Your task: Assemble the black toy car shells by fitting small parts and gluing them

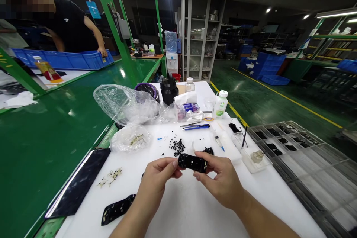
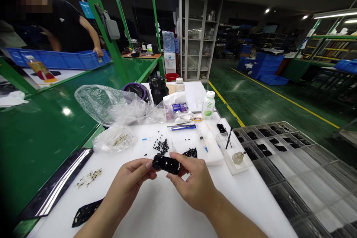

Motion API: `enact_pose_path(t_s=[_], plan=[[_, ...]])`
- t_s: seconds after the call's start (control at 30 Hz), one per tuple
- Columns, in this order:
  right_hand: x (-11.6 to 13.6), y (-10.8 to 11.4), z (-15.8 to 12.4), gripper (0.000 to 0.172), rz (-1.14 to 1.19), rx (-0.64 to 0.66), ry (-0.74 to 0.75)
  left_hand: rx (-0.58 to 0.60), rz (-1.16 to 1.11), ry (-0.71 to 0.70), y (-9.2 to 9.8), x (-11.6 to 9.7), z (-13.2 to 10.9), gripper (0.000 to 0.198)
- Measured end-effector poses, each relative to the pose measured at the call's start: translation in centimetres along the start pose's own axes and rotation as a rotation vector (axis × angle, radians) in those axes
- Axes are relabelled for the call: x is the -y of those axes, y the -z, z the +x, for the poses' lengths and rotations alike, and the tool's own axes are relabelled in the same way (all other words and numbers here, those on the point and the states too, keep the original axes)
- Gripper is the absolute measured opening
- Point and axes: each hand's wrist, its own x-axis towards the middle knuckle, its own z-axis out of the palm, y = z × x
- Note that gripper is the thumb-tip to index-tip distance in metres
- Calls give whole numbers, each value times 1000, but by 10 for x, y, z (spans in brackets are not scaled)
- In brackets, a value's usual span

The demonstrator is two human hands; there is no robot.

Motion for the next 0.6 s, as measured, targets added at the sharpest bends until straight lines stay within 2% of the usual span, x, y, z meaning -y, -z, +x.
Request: enact_pose_path(t_s=[0.23,0.37,0.6], plan=[[-3,-1,-1,44,-54,-20,40,-45,0,7,-1,-3,-2,33],[-2,0,0,44,-69,-18,47,-29,7,22,1,-2,-1,31],[3,0,0,43,-121,-14,74,-51,133,42,0,-2,0,33]])
